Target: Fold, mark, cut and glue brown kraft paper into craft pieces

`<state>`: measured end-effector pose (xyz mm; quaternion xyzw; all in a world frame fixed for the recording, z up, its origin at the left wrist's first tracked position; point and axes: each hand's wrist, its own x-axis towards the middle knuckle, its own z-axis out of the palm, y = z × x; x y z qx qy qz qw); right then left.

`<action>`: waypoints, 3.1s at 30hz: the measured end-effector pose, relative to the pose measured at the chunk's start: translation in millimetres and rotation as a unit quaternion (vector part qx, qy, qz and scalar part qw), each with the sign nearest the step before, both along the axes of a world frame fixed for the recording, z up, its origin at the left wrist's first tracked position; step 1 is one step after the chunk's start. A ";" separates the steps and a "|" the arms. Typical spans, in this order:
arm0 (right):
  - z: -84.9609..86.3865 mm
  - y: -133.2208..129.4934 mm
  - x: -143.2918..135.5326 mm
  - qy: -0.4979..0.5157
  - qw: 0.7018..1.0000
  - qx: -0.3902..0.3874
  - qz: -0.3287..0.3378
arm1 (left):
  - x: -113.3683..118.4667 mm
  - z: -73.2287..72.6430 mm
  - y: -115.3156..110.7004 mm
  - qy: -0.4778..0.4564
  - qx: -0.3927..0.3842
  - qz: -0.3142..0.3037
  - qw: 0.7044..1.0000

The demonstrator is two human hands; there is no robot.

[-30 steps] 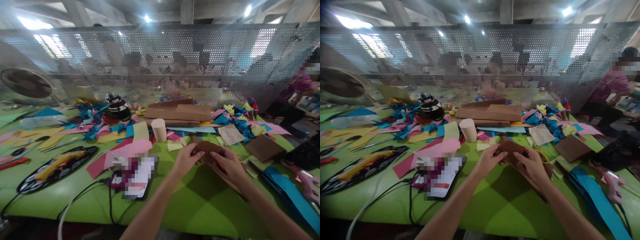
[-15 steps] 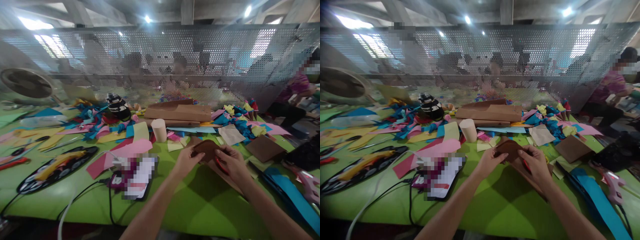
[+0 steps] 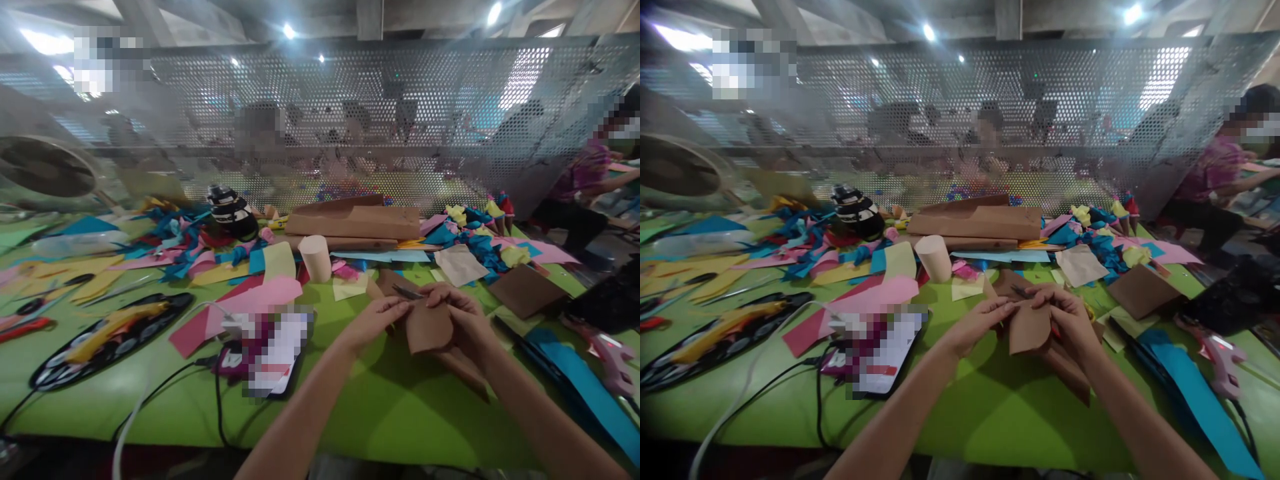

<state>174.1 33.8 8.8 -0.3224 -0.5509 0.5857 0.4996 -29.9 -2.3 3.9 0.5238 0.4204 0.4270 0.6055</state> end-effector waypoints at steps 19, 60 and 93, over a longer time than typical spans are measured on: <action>-0.2 -1.8 -2.0 0.009 0.997 -0.070 -0.022 | -4.7 1.2 0.5 -0.170 -0.052 0.049 0.983; -7.0 29.4 31.7 -0.272 0.956 0.080 -0.074 | -17.6 -4.2 13.9 0.011 0.048 0.239 0.970; 12.3 21.0 37.0 -0.453 0.871 0.133 0.133 | -61.1 -3.8 23.9 -0.072 0.021 0.420 0.904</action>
